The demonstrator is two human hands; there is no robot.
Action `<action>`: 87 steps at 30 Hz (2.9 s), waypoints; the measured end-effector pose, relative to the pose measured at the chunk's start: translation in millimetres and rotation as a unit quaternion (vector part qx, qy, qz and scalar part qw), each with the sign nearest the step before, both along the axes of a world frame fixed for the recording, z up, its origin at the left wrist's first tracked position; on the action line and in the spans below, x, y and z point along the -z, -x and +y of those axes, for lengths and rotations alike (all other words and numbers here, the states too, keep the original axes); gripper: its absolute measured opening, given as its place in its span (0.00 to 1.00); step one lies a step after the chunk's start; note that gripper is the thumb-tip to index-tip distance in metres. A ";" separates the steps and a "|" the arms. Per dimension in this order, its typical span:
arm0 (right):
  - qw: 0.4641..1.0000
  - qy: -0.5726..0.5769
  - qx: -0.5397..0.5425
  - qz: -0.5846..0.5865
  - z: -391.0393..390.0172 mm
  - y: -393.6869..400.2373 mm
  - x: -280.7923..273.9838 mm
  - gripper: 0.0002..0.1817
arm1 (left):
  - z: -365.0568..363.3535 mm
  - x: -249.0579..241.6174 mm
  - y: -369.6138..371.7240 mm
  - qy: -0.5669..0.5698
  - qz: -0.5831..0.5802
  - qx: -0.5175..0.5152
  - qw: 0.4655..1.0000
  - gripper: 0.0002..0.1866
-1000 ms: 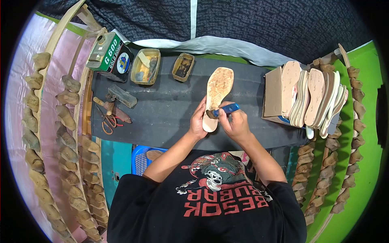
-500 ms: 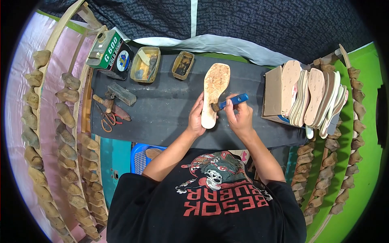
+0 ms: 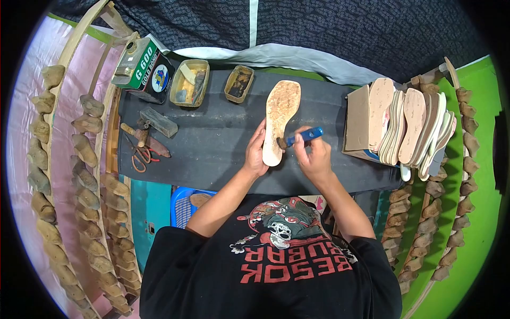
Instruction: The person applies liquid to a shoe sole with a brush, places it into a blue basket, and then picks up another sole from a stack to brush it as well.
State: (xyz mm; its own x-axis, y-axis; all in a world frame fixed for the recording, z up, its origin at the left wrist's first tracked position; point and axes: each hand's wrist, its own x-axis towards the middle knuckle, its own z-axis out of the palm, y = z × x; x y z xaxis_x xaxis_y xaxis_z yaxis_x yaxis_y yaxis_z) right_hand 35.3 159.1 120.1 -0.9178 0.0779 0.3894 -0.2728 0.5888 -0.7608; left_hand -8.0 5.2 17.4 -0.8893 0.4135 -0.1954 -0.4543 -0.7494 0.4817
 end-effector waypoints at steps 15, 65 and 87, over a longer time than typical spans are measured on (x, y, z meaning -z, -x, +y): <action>0.995 -0.041 -0.052 0.078 -14.2 -7.3 -0.8 0.07 | 1.9 4.5 0.9 -0.028 -0.030 0.004 0.999 0.29; 0.981 -0.045 -0.149 0.114 -12.3 9.0 -10.8 0.12 | 19.2 -13.1 5.2 -0.130 -0.093 0.003 0.987 0.26; 0.992 -0.025 -0.079 0.097 3.6 25.0 1.9 0.09 | 24.2 -7.0 -9.3 -0.155 -0.115 0.042 0.980 0.25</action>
